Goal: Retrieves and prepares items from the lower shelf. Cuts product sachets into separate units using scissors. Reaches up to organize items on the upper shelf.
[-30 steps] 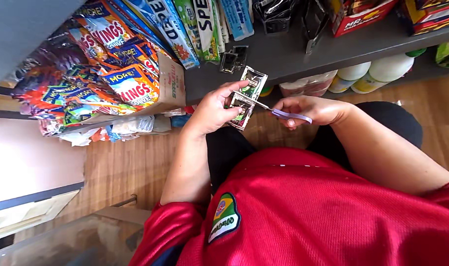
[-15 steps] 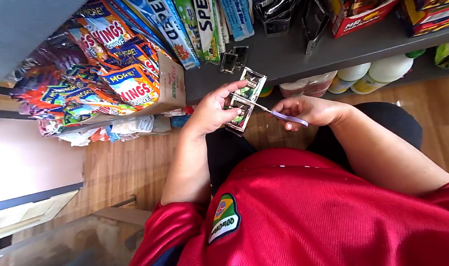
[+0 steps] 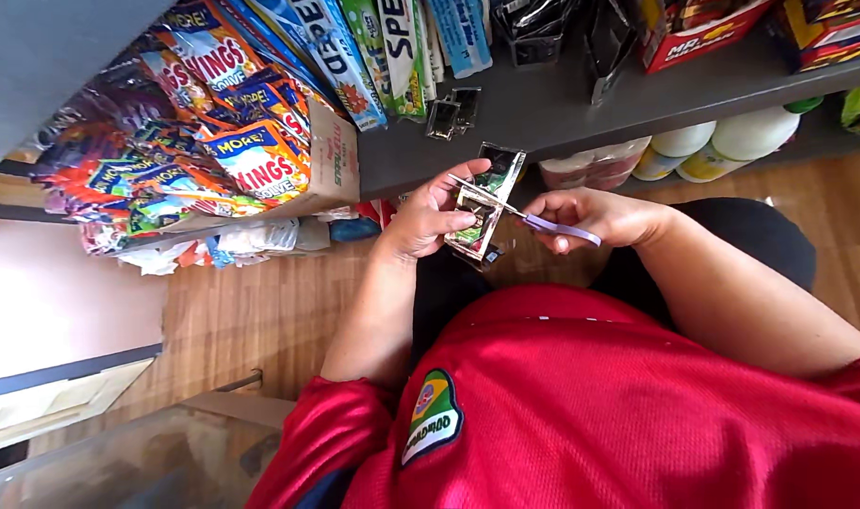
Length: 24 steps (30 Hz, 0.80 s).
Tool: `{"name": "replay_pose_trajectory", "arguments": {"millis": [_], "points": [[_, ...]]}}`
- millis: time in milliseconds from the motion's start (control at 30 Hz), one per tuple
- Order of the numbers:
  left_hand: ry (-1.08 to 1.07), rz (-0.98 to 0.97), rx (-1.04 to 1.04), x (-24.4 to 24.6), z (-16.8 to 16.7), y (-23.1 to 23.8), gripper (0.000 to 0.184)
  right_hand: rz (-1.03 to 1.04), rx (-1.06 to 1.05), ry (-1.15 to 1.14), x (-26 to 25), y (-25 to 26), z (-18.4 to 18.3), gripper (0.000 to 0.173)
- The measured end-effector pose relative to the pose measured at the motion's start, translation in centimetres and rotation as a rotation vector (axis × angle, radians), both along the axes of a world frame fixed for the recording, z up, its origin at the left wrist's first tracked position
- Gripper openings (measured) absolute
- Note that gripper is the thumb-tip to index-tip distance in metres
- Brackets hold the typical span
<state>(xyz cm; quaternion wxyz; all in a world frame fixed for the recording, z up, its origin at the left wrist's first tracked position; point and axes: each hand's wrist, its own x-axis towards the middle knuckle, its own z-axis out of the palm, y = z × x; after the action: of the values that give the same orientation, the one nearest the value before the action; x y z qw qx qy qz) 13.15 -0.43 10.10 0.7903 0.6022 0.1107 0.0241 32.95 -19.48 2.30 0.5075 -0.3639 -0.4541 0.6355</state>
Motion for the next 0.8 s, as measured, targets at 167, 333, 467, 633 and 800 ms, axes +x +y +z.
{"name": "replay_pose_trajectory", "arguments": {"millis": [167,333,467,633,800], "points": [[0.001,-0.017,0.029,0.0,0.1,0.2,0.065,-0.006,-0.010,-0.003,-0.1,0.0,0.3,0.036],[-0.008,-0.020,0.041,0.1,0.3,0.4,0.064,-0.002,0.023,-0.026,-0.1,0.2,0.0,0.037],[0.004,-0.027,0.011,0.3,0.1,0.0,0.066,-0.016,0.007,-0.012,-0.4,0.3,-0.1,0.040],[0.013,-0.056,-0.027,0.5,-0.7,-0.5,0.068,-0.028,-0.005,-0.023,-0.7,0.3,0.0,0.042],[0.006,-0.062,-0.012,0.4,-0.5,-0.2,0.067,-0.028,-0.002,-0.033,-0.7,0.4,0.0,0.038]]}}
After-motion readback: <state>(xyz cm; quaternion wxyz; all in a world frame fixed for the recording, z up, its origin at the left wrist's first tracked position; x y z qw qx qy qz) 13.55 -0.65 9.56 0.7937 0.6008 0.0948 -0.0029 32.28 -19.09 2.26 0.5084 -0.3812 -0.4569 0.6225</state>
